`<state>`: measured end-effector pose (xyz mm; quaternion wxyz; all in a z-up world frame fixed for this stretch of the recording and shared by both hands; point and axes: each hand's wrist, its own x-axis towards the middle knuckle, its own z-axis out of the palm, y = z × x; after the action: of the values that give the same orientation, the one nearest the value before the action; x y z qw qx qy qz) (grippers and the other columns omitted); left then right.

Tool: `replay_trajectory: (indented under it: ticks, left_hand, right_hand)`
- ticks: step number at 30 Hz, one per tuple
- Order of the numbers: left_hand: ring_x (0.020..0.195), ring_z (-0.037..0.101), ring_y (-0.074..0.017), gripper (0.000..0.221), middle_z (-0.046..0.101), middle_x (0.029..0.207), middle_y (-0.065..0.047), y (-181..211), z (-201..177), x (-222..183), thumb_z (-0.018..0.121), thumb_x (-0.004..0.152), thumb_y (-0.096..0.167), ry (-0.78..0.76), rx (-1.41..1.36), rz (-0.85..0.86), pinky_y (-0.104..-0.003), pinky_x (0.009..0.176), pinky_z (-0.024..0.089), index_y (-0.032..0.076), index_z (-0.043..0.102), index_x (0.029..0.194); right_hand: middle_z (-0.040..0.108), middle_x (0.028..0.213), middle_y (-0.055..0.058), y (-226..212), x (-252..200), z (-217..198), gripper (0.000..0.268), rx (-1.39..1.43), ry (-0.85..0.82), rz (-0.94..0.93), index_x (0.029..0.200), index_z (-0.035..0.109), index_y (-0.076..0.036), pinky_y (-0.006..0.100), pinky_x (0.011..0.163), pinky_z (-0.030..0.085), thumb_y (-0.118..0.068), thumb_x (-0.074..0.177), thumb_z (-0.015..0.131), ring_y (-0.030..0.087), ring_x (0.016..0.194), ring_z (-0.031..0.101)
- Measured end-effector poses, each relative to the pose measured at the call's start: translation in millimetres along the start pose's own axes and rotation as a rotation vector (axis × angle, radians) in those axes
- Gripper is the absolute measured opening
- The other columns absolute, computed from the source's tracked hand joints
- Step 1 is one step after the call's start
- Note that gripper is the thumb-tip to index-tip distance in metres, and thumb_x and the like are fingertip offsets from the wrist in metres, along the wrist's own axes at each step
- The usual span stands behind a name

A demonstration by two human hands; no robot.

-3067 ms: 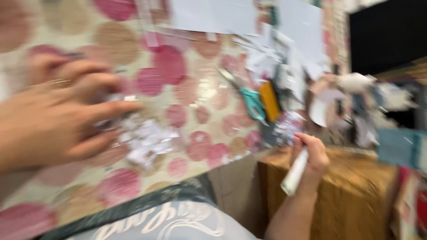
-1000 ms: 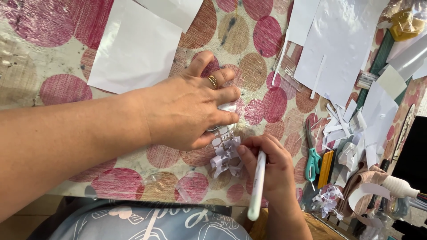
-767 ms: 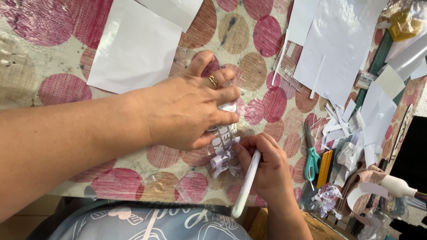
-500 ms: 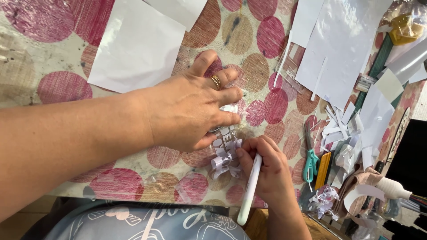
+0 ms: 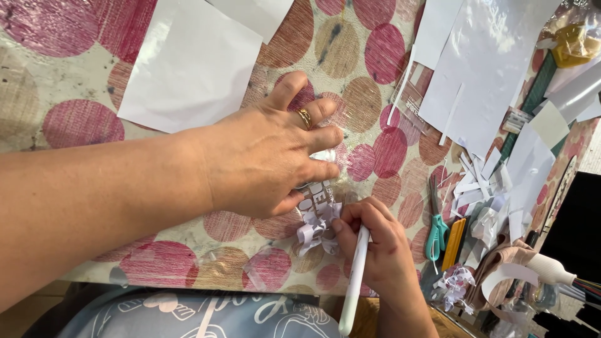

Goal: Weeding excess material from a cut vinyl design using a weeding tool

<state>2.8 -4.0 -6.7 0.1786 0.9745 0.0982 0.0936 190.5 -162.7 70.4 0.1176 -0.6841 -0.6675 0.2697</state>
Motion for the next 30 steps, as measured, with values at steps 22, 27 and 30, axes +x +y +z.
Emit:
replay_trajectory:
  ticks: [22, 27, 30]
  left_hand:
    - [0.148, 0.032, -0.0413, 0.067, 0.052, 0.145, -0.005, 0, -2, 0, 0.06, 0.074, 0.069, 0.019, 0.021, 0.0, -0.07, 0.115, 0.011, 0.041, 0.059, 0.135]
    - [0.149, 0.032, -0.0446, 0.066, 0.044, 0.155, -0.008, -1, 0, 0, 0.056, 0.078, 0.069, 0.01, -0.008, 0.0, -0.07, 0.116, 0.004, 0.041, 0.055, 0.138]
    - [0.15, 0.032, -0.0418, 0.066, 0.049, 0.151, -0.005, 0, -3, -1, 0.056, 0.077, 0.072, 0.012, 0.032, -0.006, -0.066, 0.114, 0.008, 0.042, 0.058, 0.136]
  right_hand:
    - [0.058, 0.081, 0.004, 13, -5, -3, 0.015, 0.015, -0.04, -0.063, 0.084, 0.056, -0.006, 0.031, 0.067, 0.047, -0.009, 0.091, 0.069, 0.02, 0.074, 0.057]
    - [0.058, 0.081, 0.004, 13, -6, -3, 0.016, 0.033, -0.049, -0.042, 0.082, 0.055, -0.007, 0.03, 0.065, 0.046, -0.009, 0.09, 0.068, 0.019, 0.072, 0.056]
    - [0.055, 0.079, 0.004, 13, -6, -4, 0.019, 0.037, -0.043, -0.067, 0.079, 0.051, -0.007, 0.03, 0.066, 0.045, -0.005, 0.089, 0.067, 0.021, 0.071, 0.053]
